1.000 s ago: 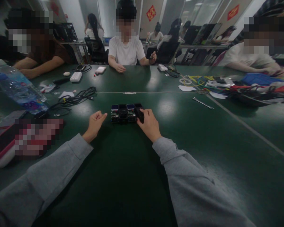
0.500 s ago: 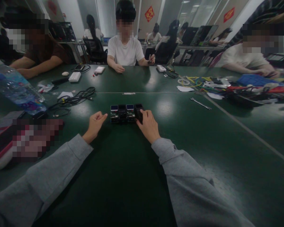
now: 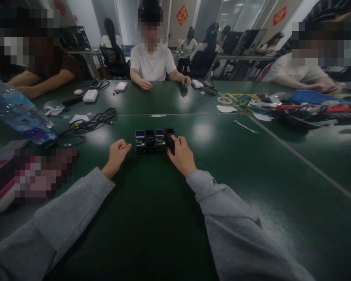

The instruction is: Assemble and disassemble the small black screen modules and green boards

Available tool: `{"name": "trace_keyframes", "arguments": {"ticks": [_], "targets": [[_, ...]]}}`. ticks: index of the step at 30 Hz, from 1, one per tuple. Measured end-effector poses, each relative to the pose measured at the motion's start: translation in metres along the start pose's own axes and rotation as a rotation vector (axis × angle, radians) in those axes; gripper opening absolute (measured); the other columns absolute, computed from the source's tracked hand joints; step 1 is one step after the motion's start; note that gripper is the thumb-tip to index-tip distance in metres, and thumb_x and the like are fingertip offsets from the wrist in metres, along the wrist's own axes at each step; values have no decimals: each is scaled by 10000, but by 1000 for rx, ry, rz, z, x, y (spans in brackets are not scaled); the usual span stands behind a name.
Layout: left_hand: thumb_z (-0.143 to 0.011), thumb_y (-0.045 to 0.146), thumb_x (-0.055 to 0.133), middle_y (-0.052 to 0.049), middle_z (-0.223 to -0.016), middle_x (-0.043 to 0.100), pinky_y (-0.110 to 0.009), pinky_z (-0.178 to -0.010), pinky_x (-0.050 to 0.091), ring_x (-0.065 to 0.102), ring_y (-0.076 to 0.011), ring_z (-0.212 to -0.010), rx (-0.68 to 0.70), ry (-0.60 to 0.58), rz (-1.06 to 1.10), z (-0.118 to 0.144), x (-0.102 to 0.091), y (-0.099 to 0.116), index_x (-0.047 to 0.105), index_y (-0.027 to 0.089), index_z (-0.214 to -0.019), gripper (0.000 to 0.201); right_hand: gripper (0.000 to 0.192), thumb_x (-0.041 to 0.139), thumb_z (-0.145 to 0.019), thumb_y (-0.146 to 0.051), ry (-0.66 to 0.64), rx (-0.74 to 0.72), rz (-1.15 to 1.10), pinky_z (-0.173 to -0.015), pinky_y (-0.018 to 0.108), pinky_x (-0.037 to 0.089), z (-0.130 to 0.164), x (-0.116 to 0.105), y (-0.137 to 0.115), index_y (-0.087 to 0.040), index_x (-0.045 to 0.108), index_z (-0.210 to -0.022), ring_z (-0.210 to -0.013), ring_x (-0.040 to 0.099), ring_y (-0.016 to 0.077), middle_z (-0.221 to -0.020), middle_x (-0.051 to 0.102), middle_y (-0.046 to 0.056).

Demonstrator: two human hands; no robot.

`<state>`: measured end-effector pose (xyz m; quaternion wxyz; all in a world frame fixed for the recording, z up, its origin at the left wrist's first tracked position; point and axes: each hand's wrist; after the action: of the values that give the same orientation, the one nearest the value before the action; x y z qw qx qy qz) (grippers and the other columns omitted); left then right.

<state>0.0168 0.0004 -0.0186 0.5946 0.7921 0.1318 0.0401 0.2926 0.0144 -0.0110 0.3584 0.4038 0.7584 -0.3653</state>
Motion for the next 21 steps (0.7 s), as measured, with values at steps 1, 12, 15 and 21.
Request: {"name": "trace_keyframes", "arguments": {"ticks": [1,12,15,21], "targets": [[-809,182,634,67,-573,326,-224,-540,278,305,-85,-528,-4,-1,-2,0,0,0,291,198,-594,405,520,543,-893,-332,3,0,-4,-870,478,589,0,0,0,-136,448,-1365,-1117,582,327,-1268,491,180],[-795,169,607,70,-567,345,-215,-529,265,323,-83,-523,-54,-23,11,2,0,4,299,198,-595,369,538,536,-905,-345,-13,5,-42,-842,509,594,0,-1,2,-154,427,-1395,-1104,585,334,-1270,489,182],[-745,101,573,70,-562,335,-214,-521,244,317,-82,-521,-44,-28,7,3,0,3,296,195,-585,334,531,546,-905,-363,-6,8,-53,-841,511,594,0,-1,2,-154,438,-1381,-1091,592,336,-1274,489,181],[-697,74,551,73,-545,307,-216,-508,210,286,-78,-507,-40,-20,-9,3,0,1,288,195,-568,317,475,534,-925,-374,21,11,-70,-874,489,584,-2,0,0,-138,466,-1331,-1109,580,324,-1239,511,175]]}}
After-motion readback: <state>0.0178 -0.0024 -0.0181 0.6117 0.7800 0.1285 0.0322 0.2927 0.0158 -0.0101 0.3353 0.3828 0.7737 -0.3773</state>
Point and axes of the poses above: each hand's wrist, its own z-axis away from the middle knuckle, its own x-axis out of the palm, y = z × x
